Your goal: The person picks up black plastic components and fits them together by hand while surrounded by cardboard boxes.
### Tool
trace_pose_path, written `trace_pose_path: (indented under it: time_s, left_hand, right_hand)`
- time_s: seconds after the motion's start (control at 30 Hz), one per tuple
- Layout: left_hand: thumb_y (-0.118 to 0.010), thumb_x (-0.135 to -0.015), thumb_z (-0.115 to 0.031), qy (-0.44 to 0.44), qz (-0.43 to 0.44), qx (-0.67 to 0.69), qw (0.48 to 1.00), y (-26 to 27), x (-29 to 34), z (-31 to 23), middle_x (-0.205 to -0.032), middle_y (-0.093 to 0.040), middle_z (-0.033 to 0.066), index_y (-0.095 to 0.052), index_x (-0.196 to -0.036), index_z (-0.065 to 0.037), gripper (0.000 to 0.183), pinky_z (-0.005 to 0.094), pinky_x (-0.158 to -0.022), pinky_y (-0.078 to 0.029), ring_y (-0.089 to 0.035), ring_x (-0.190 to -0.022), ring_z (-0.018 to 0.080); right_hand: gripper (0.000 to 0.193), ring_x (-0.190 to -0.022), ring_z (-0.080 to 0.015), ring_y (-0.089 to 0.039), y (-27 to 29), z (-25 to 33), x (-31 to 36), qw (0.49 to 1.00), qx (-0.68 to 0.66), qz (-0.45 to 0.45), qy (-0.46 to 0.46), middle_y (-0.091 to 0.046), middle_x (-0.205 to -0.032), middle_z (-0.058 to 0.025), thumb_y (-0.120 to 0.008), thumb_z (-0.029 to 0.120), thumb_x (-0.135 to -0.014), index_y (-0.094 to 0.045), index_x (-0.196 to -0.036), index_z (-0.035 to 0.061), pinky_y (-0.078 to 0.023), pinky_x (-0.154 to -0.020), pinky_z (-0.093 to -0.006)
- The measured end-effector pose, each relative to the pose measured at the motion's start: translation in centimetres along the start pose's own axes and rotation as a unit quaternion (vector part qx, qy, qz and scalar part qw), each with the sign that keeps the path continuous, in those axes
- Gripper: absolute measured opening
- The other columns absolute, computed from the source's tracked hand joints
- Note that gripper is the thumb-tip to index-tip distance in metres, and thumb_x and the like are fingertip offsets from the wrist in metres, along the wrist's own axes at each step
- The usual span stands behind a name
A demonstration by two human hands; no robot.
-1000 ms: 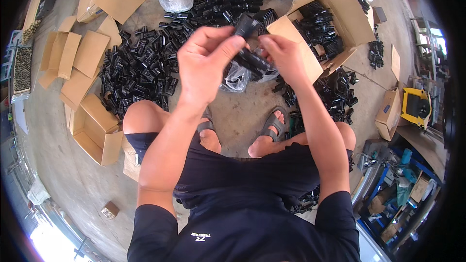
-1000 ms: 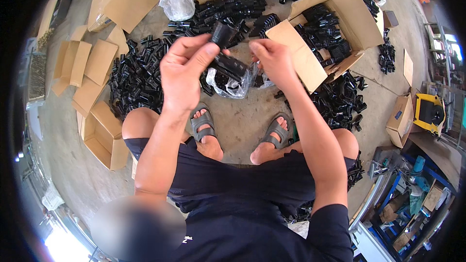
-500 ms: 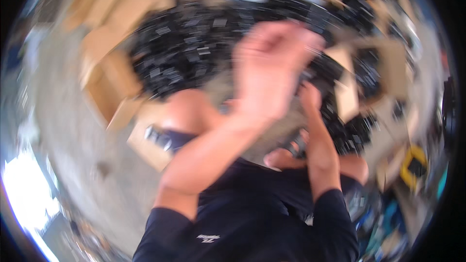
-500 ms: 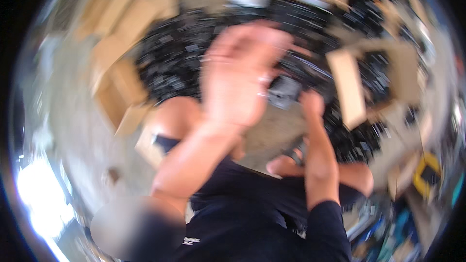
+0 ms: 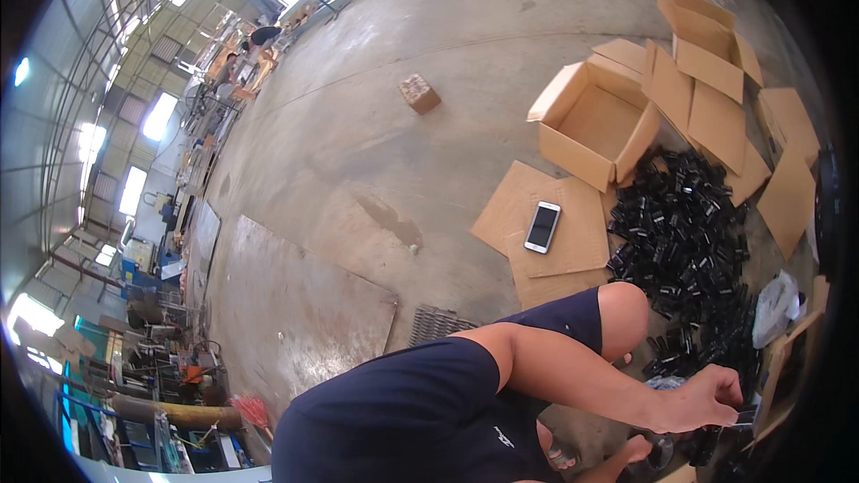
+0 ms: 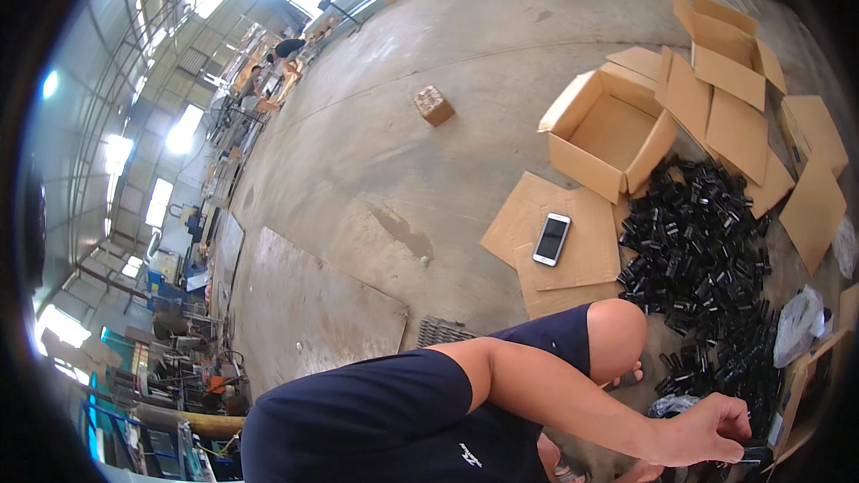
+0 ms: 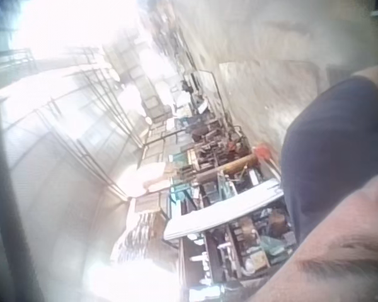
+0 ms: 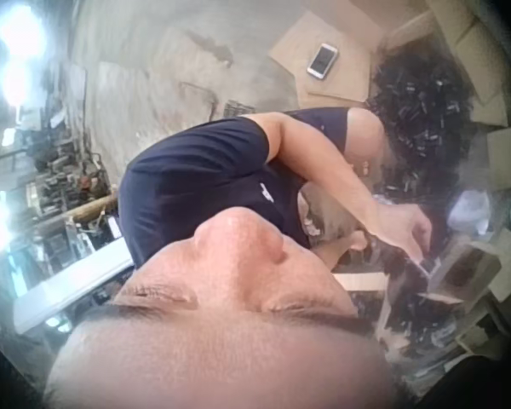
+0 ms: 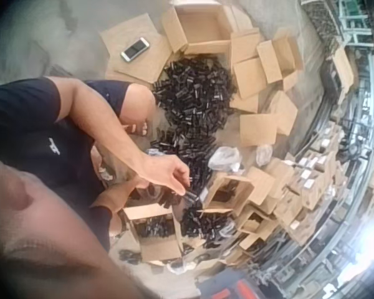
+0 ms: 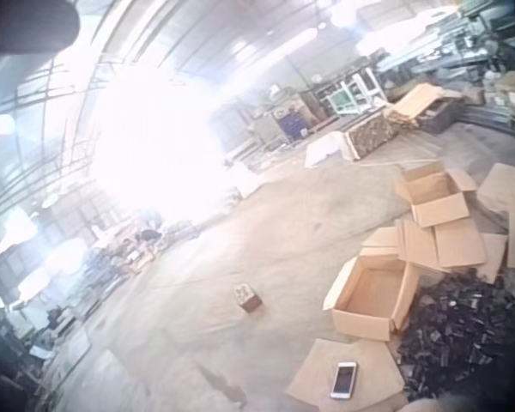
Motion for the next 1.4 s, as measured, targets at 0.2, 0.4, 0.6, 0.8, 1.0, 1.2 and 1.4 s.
trace_pose_path:
  time_s: [0.2,0.4,0.6,0.8,1.0,1.2,1.4]
  left_hand:
    - [-0.072,-0.082,0.003,-0.016,0.052,0.018,0.998,0.0,1.3,-3.1,-0.082,-0.067,0.0038,-0.060,-0.093,0.001,0.017,0.0261,-0.064,-0.049,-0.061,-0.075,0.0094]
    - [-0.074,-0.084,0.004,-0.115,0.042,0.017,0.992,2.7,0.7,-5.5,-0.085,-0.067,0.0024,-0.061,-0.094,0.000,0.017,0.0258,-0.067,-0.050,-0.062,-0.077,0.0083]
    - [-0.075,-0.088,-0.007,-0.135,-0.017,-0.026,0.990,11.5,4.1,-9.1,-0.084,-0.067,0.0021,-0.065,-0.100,0.000,0.017,0.0243,-0.057,-0.047,-0.061,-0.071,0.0074]
    - [-0.075,-0.091,-0.012,-0.080,-0.090,-0.055,0.991,18.9,7.8,-6.0,-0.092,-0.071,0.0028,-0.065,-0.108,-0.003,0.022,0.0243,-0.056,-0.049,-0.063,-0.074,0.0073]
    - [-0.075,-0.091,-0.010,-0.038,-0.072,-0.058,0.995,17.2,10.9,-2.7,-0.091,-0.070,0.0032,-0.065,-0.107,-0.002,0.021,0.0228,-0.058,-0.050,-0.065,-0.075,0.0087]
    - [-0.074,-0.091,-0.005,-0.041,-0.056,-0.072,0.995,14.1,11.5,0.8,-0.095,-0.070,0.0045,-0.064,-0.106,0.000,0.019,0.0234,-0.067,-0.052,-0.064,-0.082,0.0082]
    - [-0.073,-0.091,-0.001,-0.093,-0.050,-0.160,0.981,10.7,12.3,0.8,-0.097,-0.070,0.0043,-0.066,-0.109,0.003,0.019,0.0233,-0.076,-0.052,-0.062,-0.087,0.0064]
  right_hand:
    - [0.031,-0.083,-0.0312,-0.072,4.1,1.4,-6.6,0.988,-0.031,-0.147,0.018,-0.074,-0.096,-0.0157,-0.054,0.027,-0.099,-0.076,-0.105,0.0061,-0.057,-0.074,-0.0455]
    - [0.040,-0.084,-0.0279,-0.072,21.3,12.7,-12.7,0.913,-0.297,-0.231,0.158,-0.074,-0.106,-0.0156,-0.055,0.035,-0.103,-0.072,-0.121,0.0037,-0.056,-0.074,-0.0392]
    - [0.024,-0.071,-0.0071,-0.053,36.9,29.0,2.3,0.790,-0.551,-0.057,0.262,-0.063,-0.089,0.0012,-0.061,0.017,-0.104,-0.068,-0.120,0.0020,-0.047,-0.066,-0.0228]
    - [0.020,-0.067,-0.0043,-0.047,33.7,32.7,15.2,0.763,-0.564,0.126,0.289,-0.058,-0.082,0.0027,-0.064,0.011,-0.101,-0.068,-0.118,0.0006,-0.040,-0.058,-0.0201]
    - [0.023,-0.070,-0.0033,-0.049,29.2,28.5,19.5,0.758,-0.570,0.176,0.262,-0.064,-0.093,0.0015,-0.062,0.008,-0.101,-0.066,-0.122,-0.0002,-0.040,-0.060,-0.0193]
    - [0.021,-0.085,-0.0088,-0.058,27.4,23.8,18.5,0.735,-0.616,0.179,0.220,-0.067,-0.105,-0.0045,-0.063,0.006,-0.100,-0.065,-0.118,-0.0044,-0.048,-0.076,-0.0236]
    - [0.022,-0.104,-0.0140,-0.061,26.6,22.5,17.9,0.707,-0.656,0.202,0.170,-0.067,-0.113,-0.0067,-0.064,0.010,-0.101,-0.066,-0.119,-0.0033,-0.048,-0.095,-0.0303]
Point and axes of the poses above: each hand's wrist, its own x-axis away from the middle knuckle, its own y-axis out of the back of the hand, z = x × y, the point moved 9 cm from there along -x, towards the middle knuckle
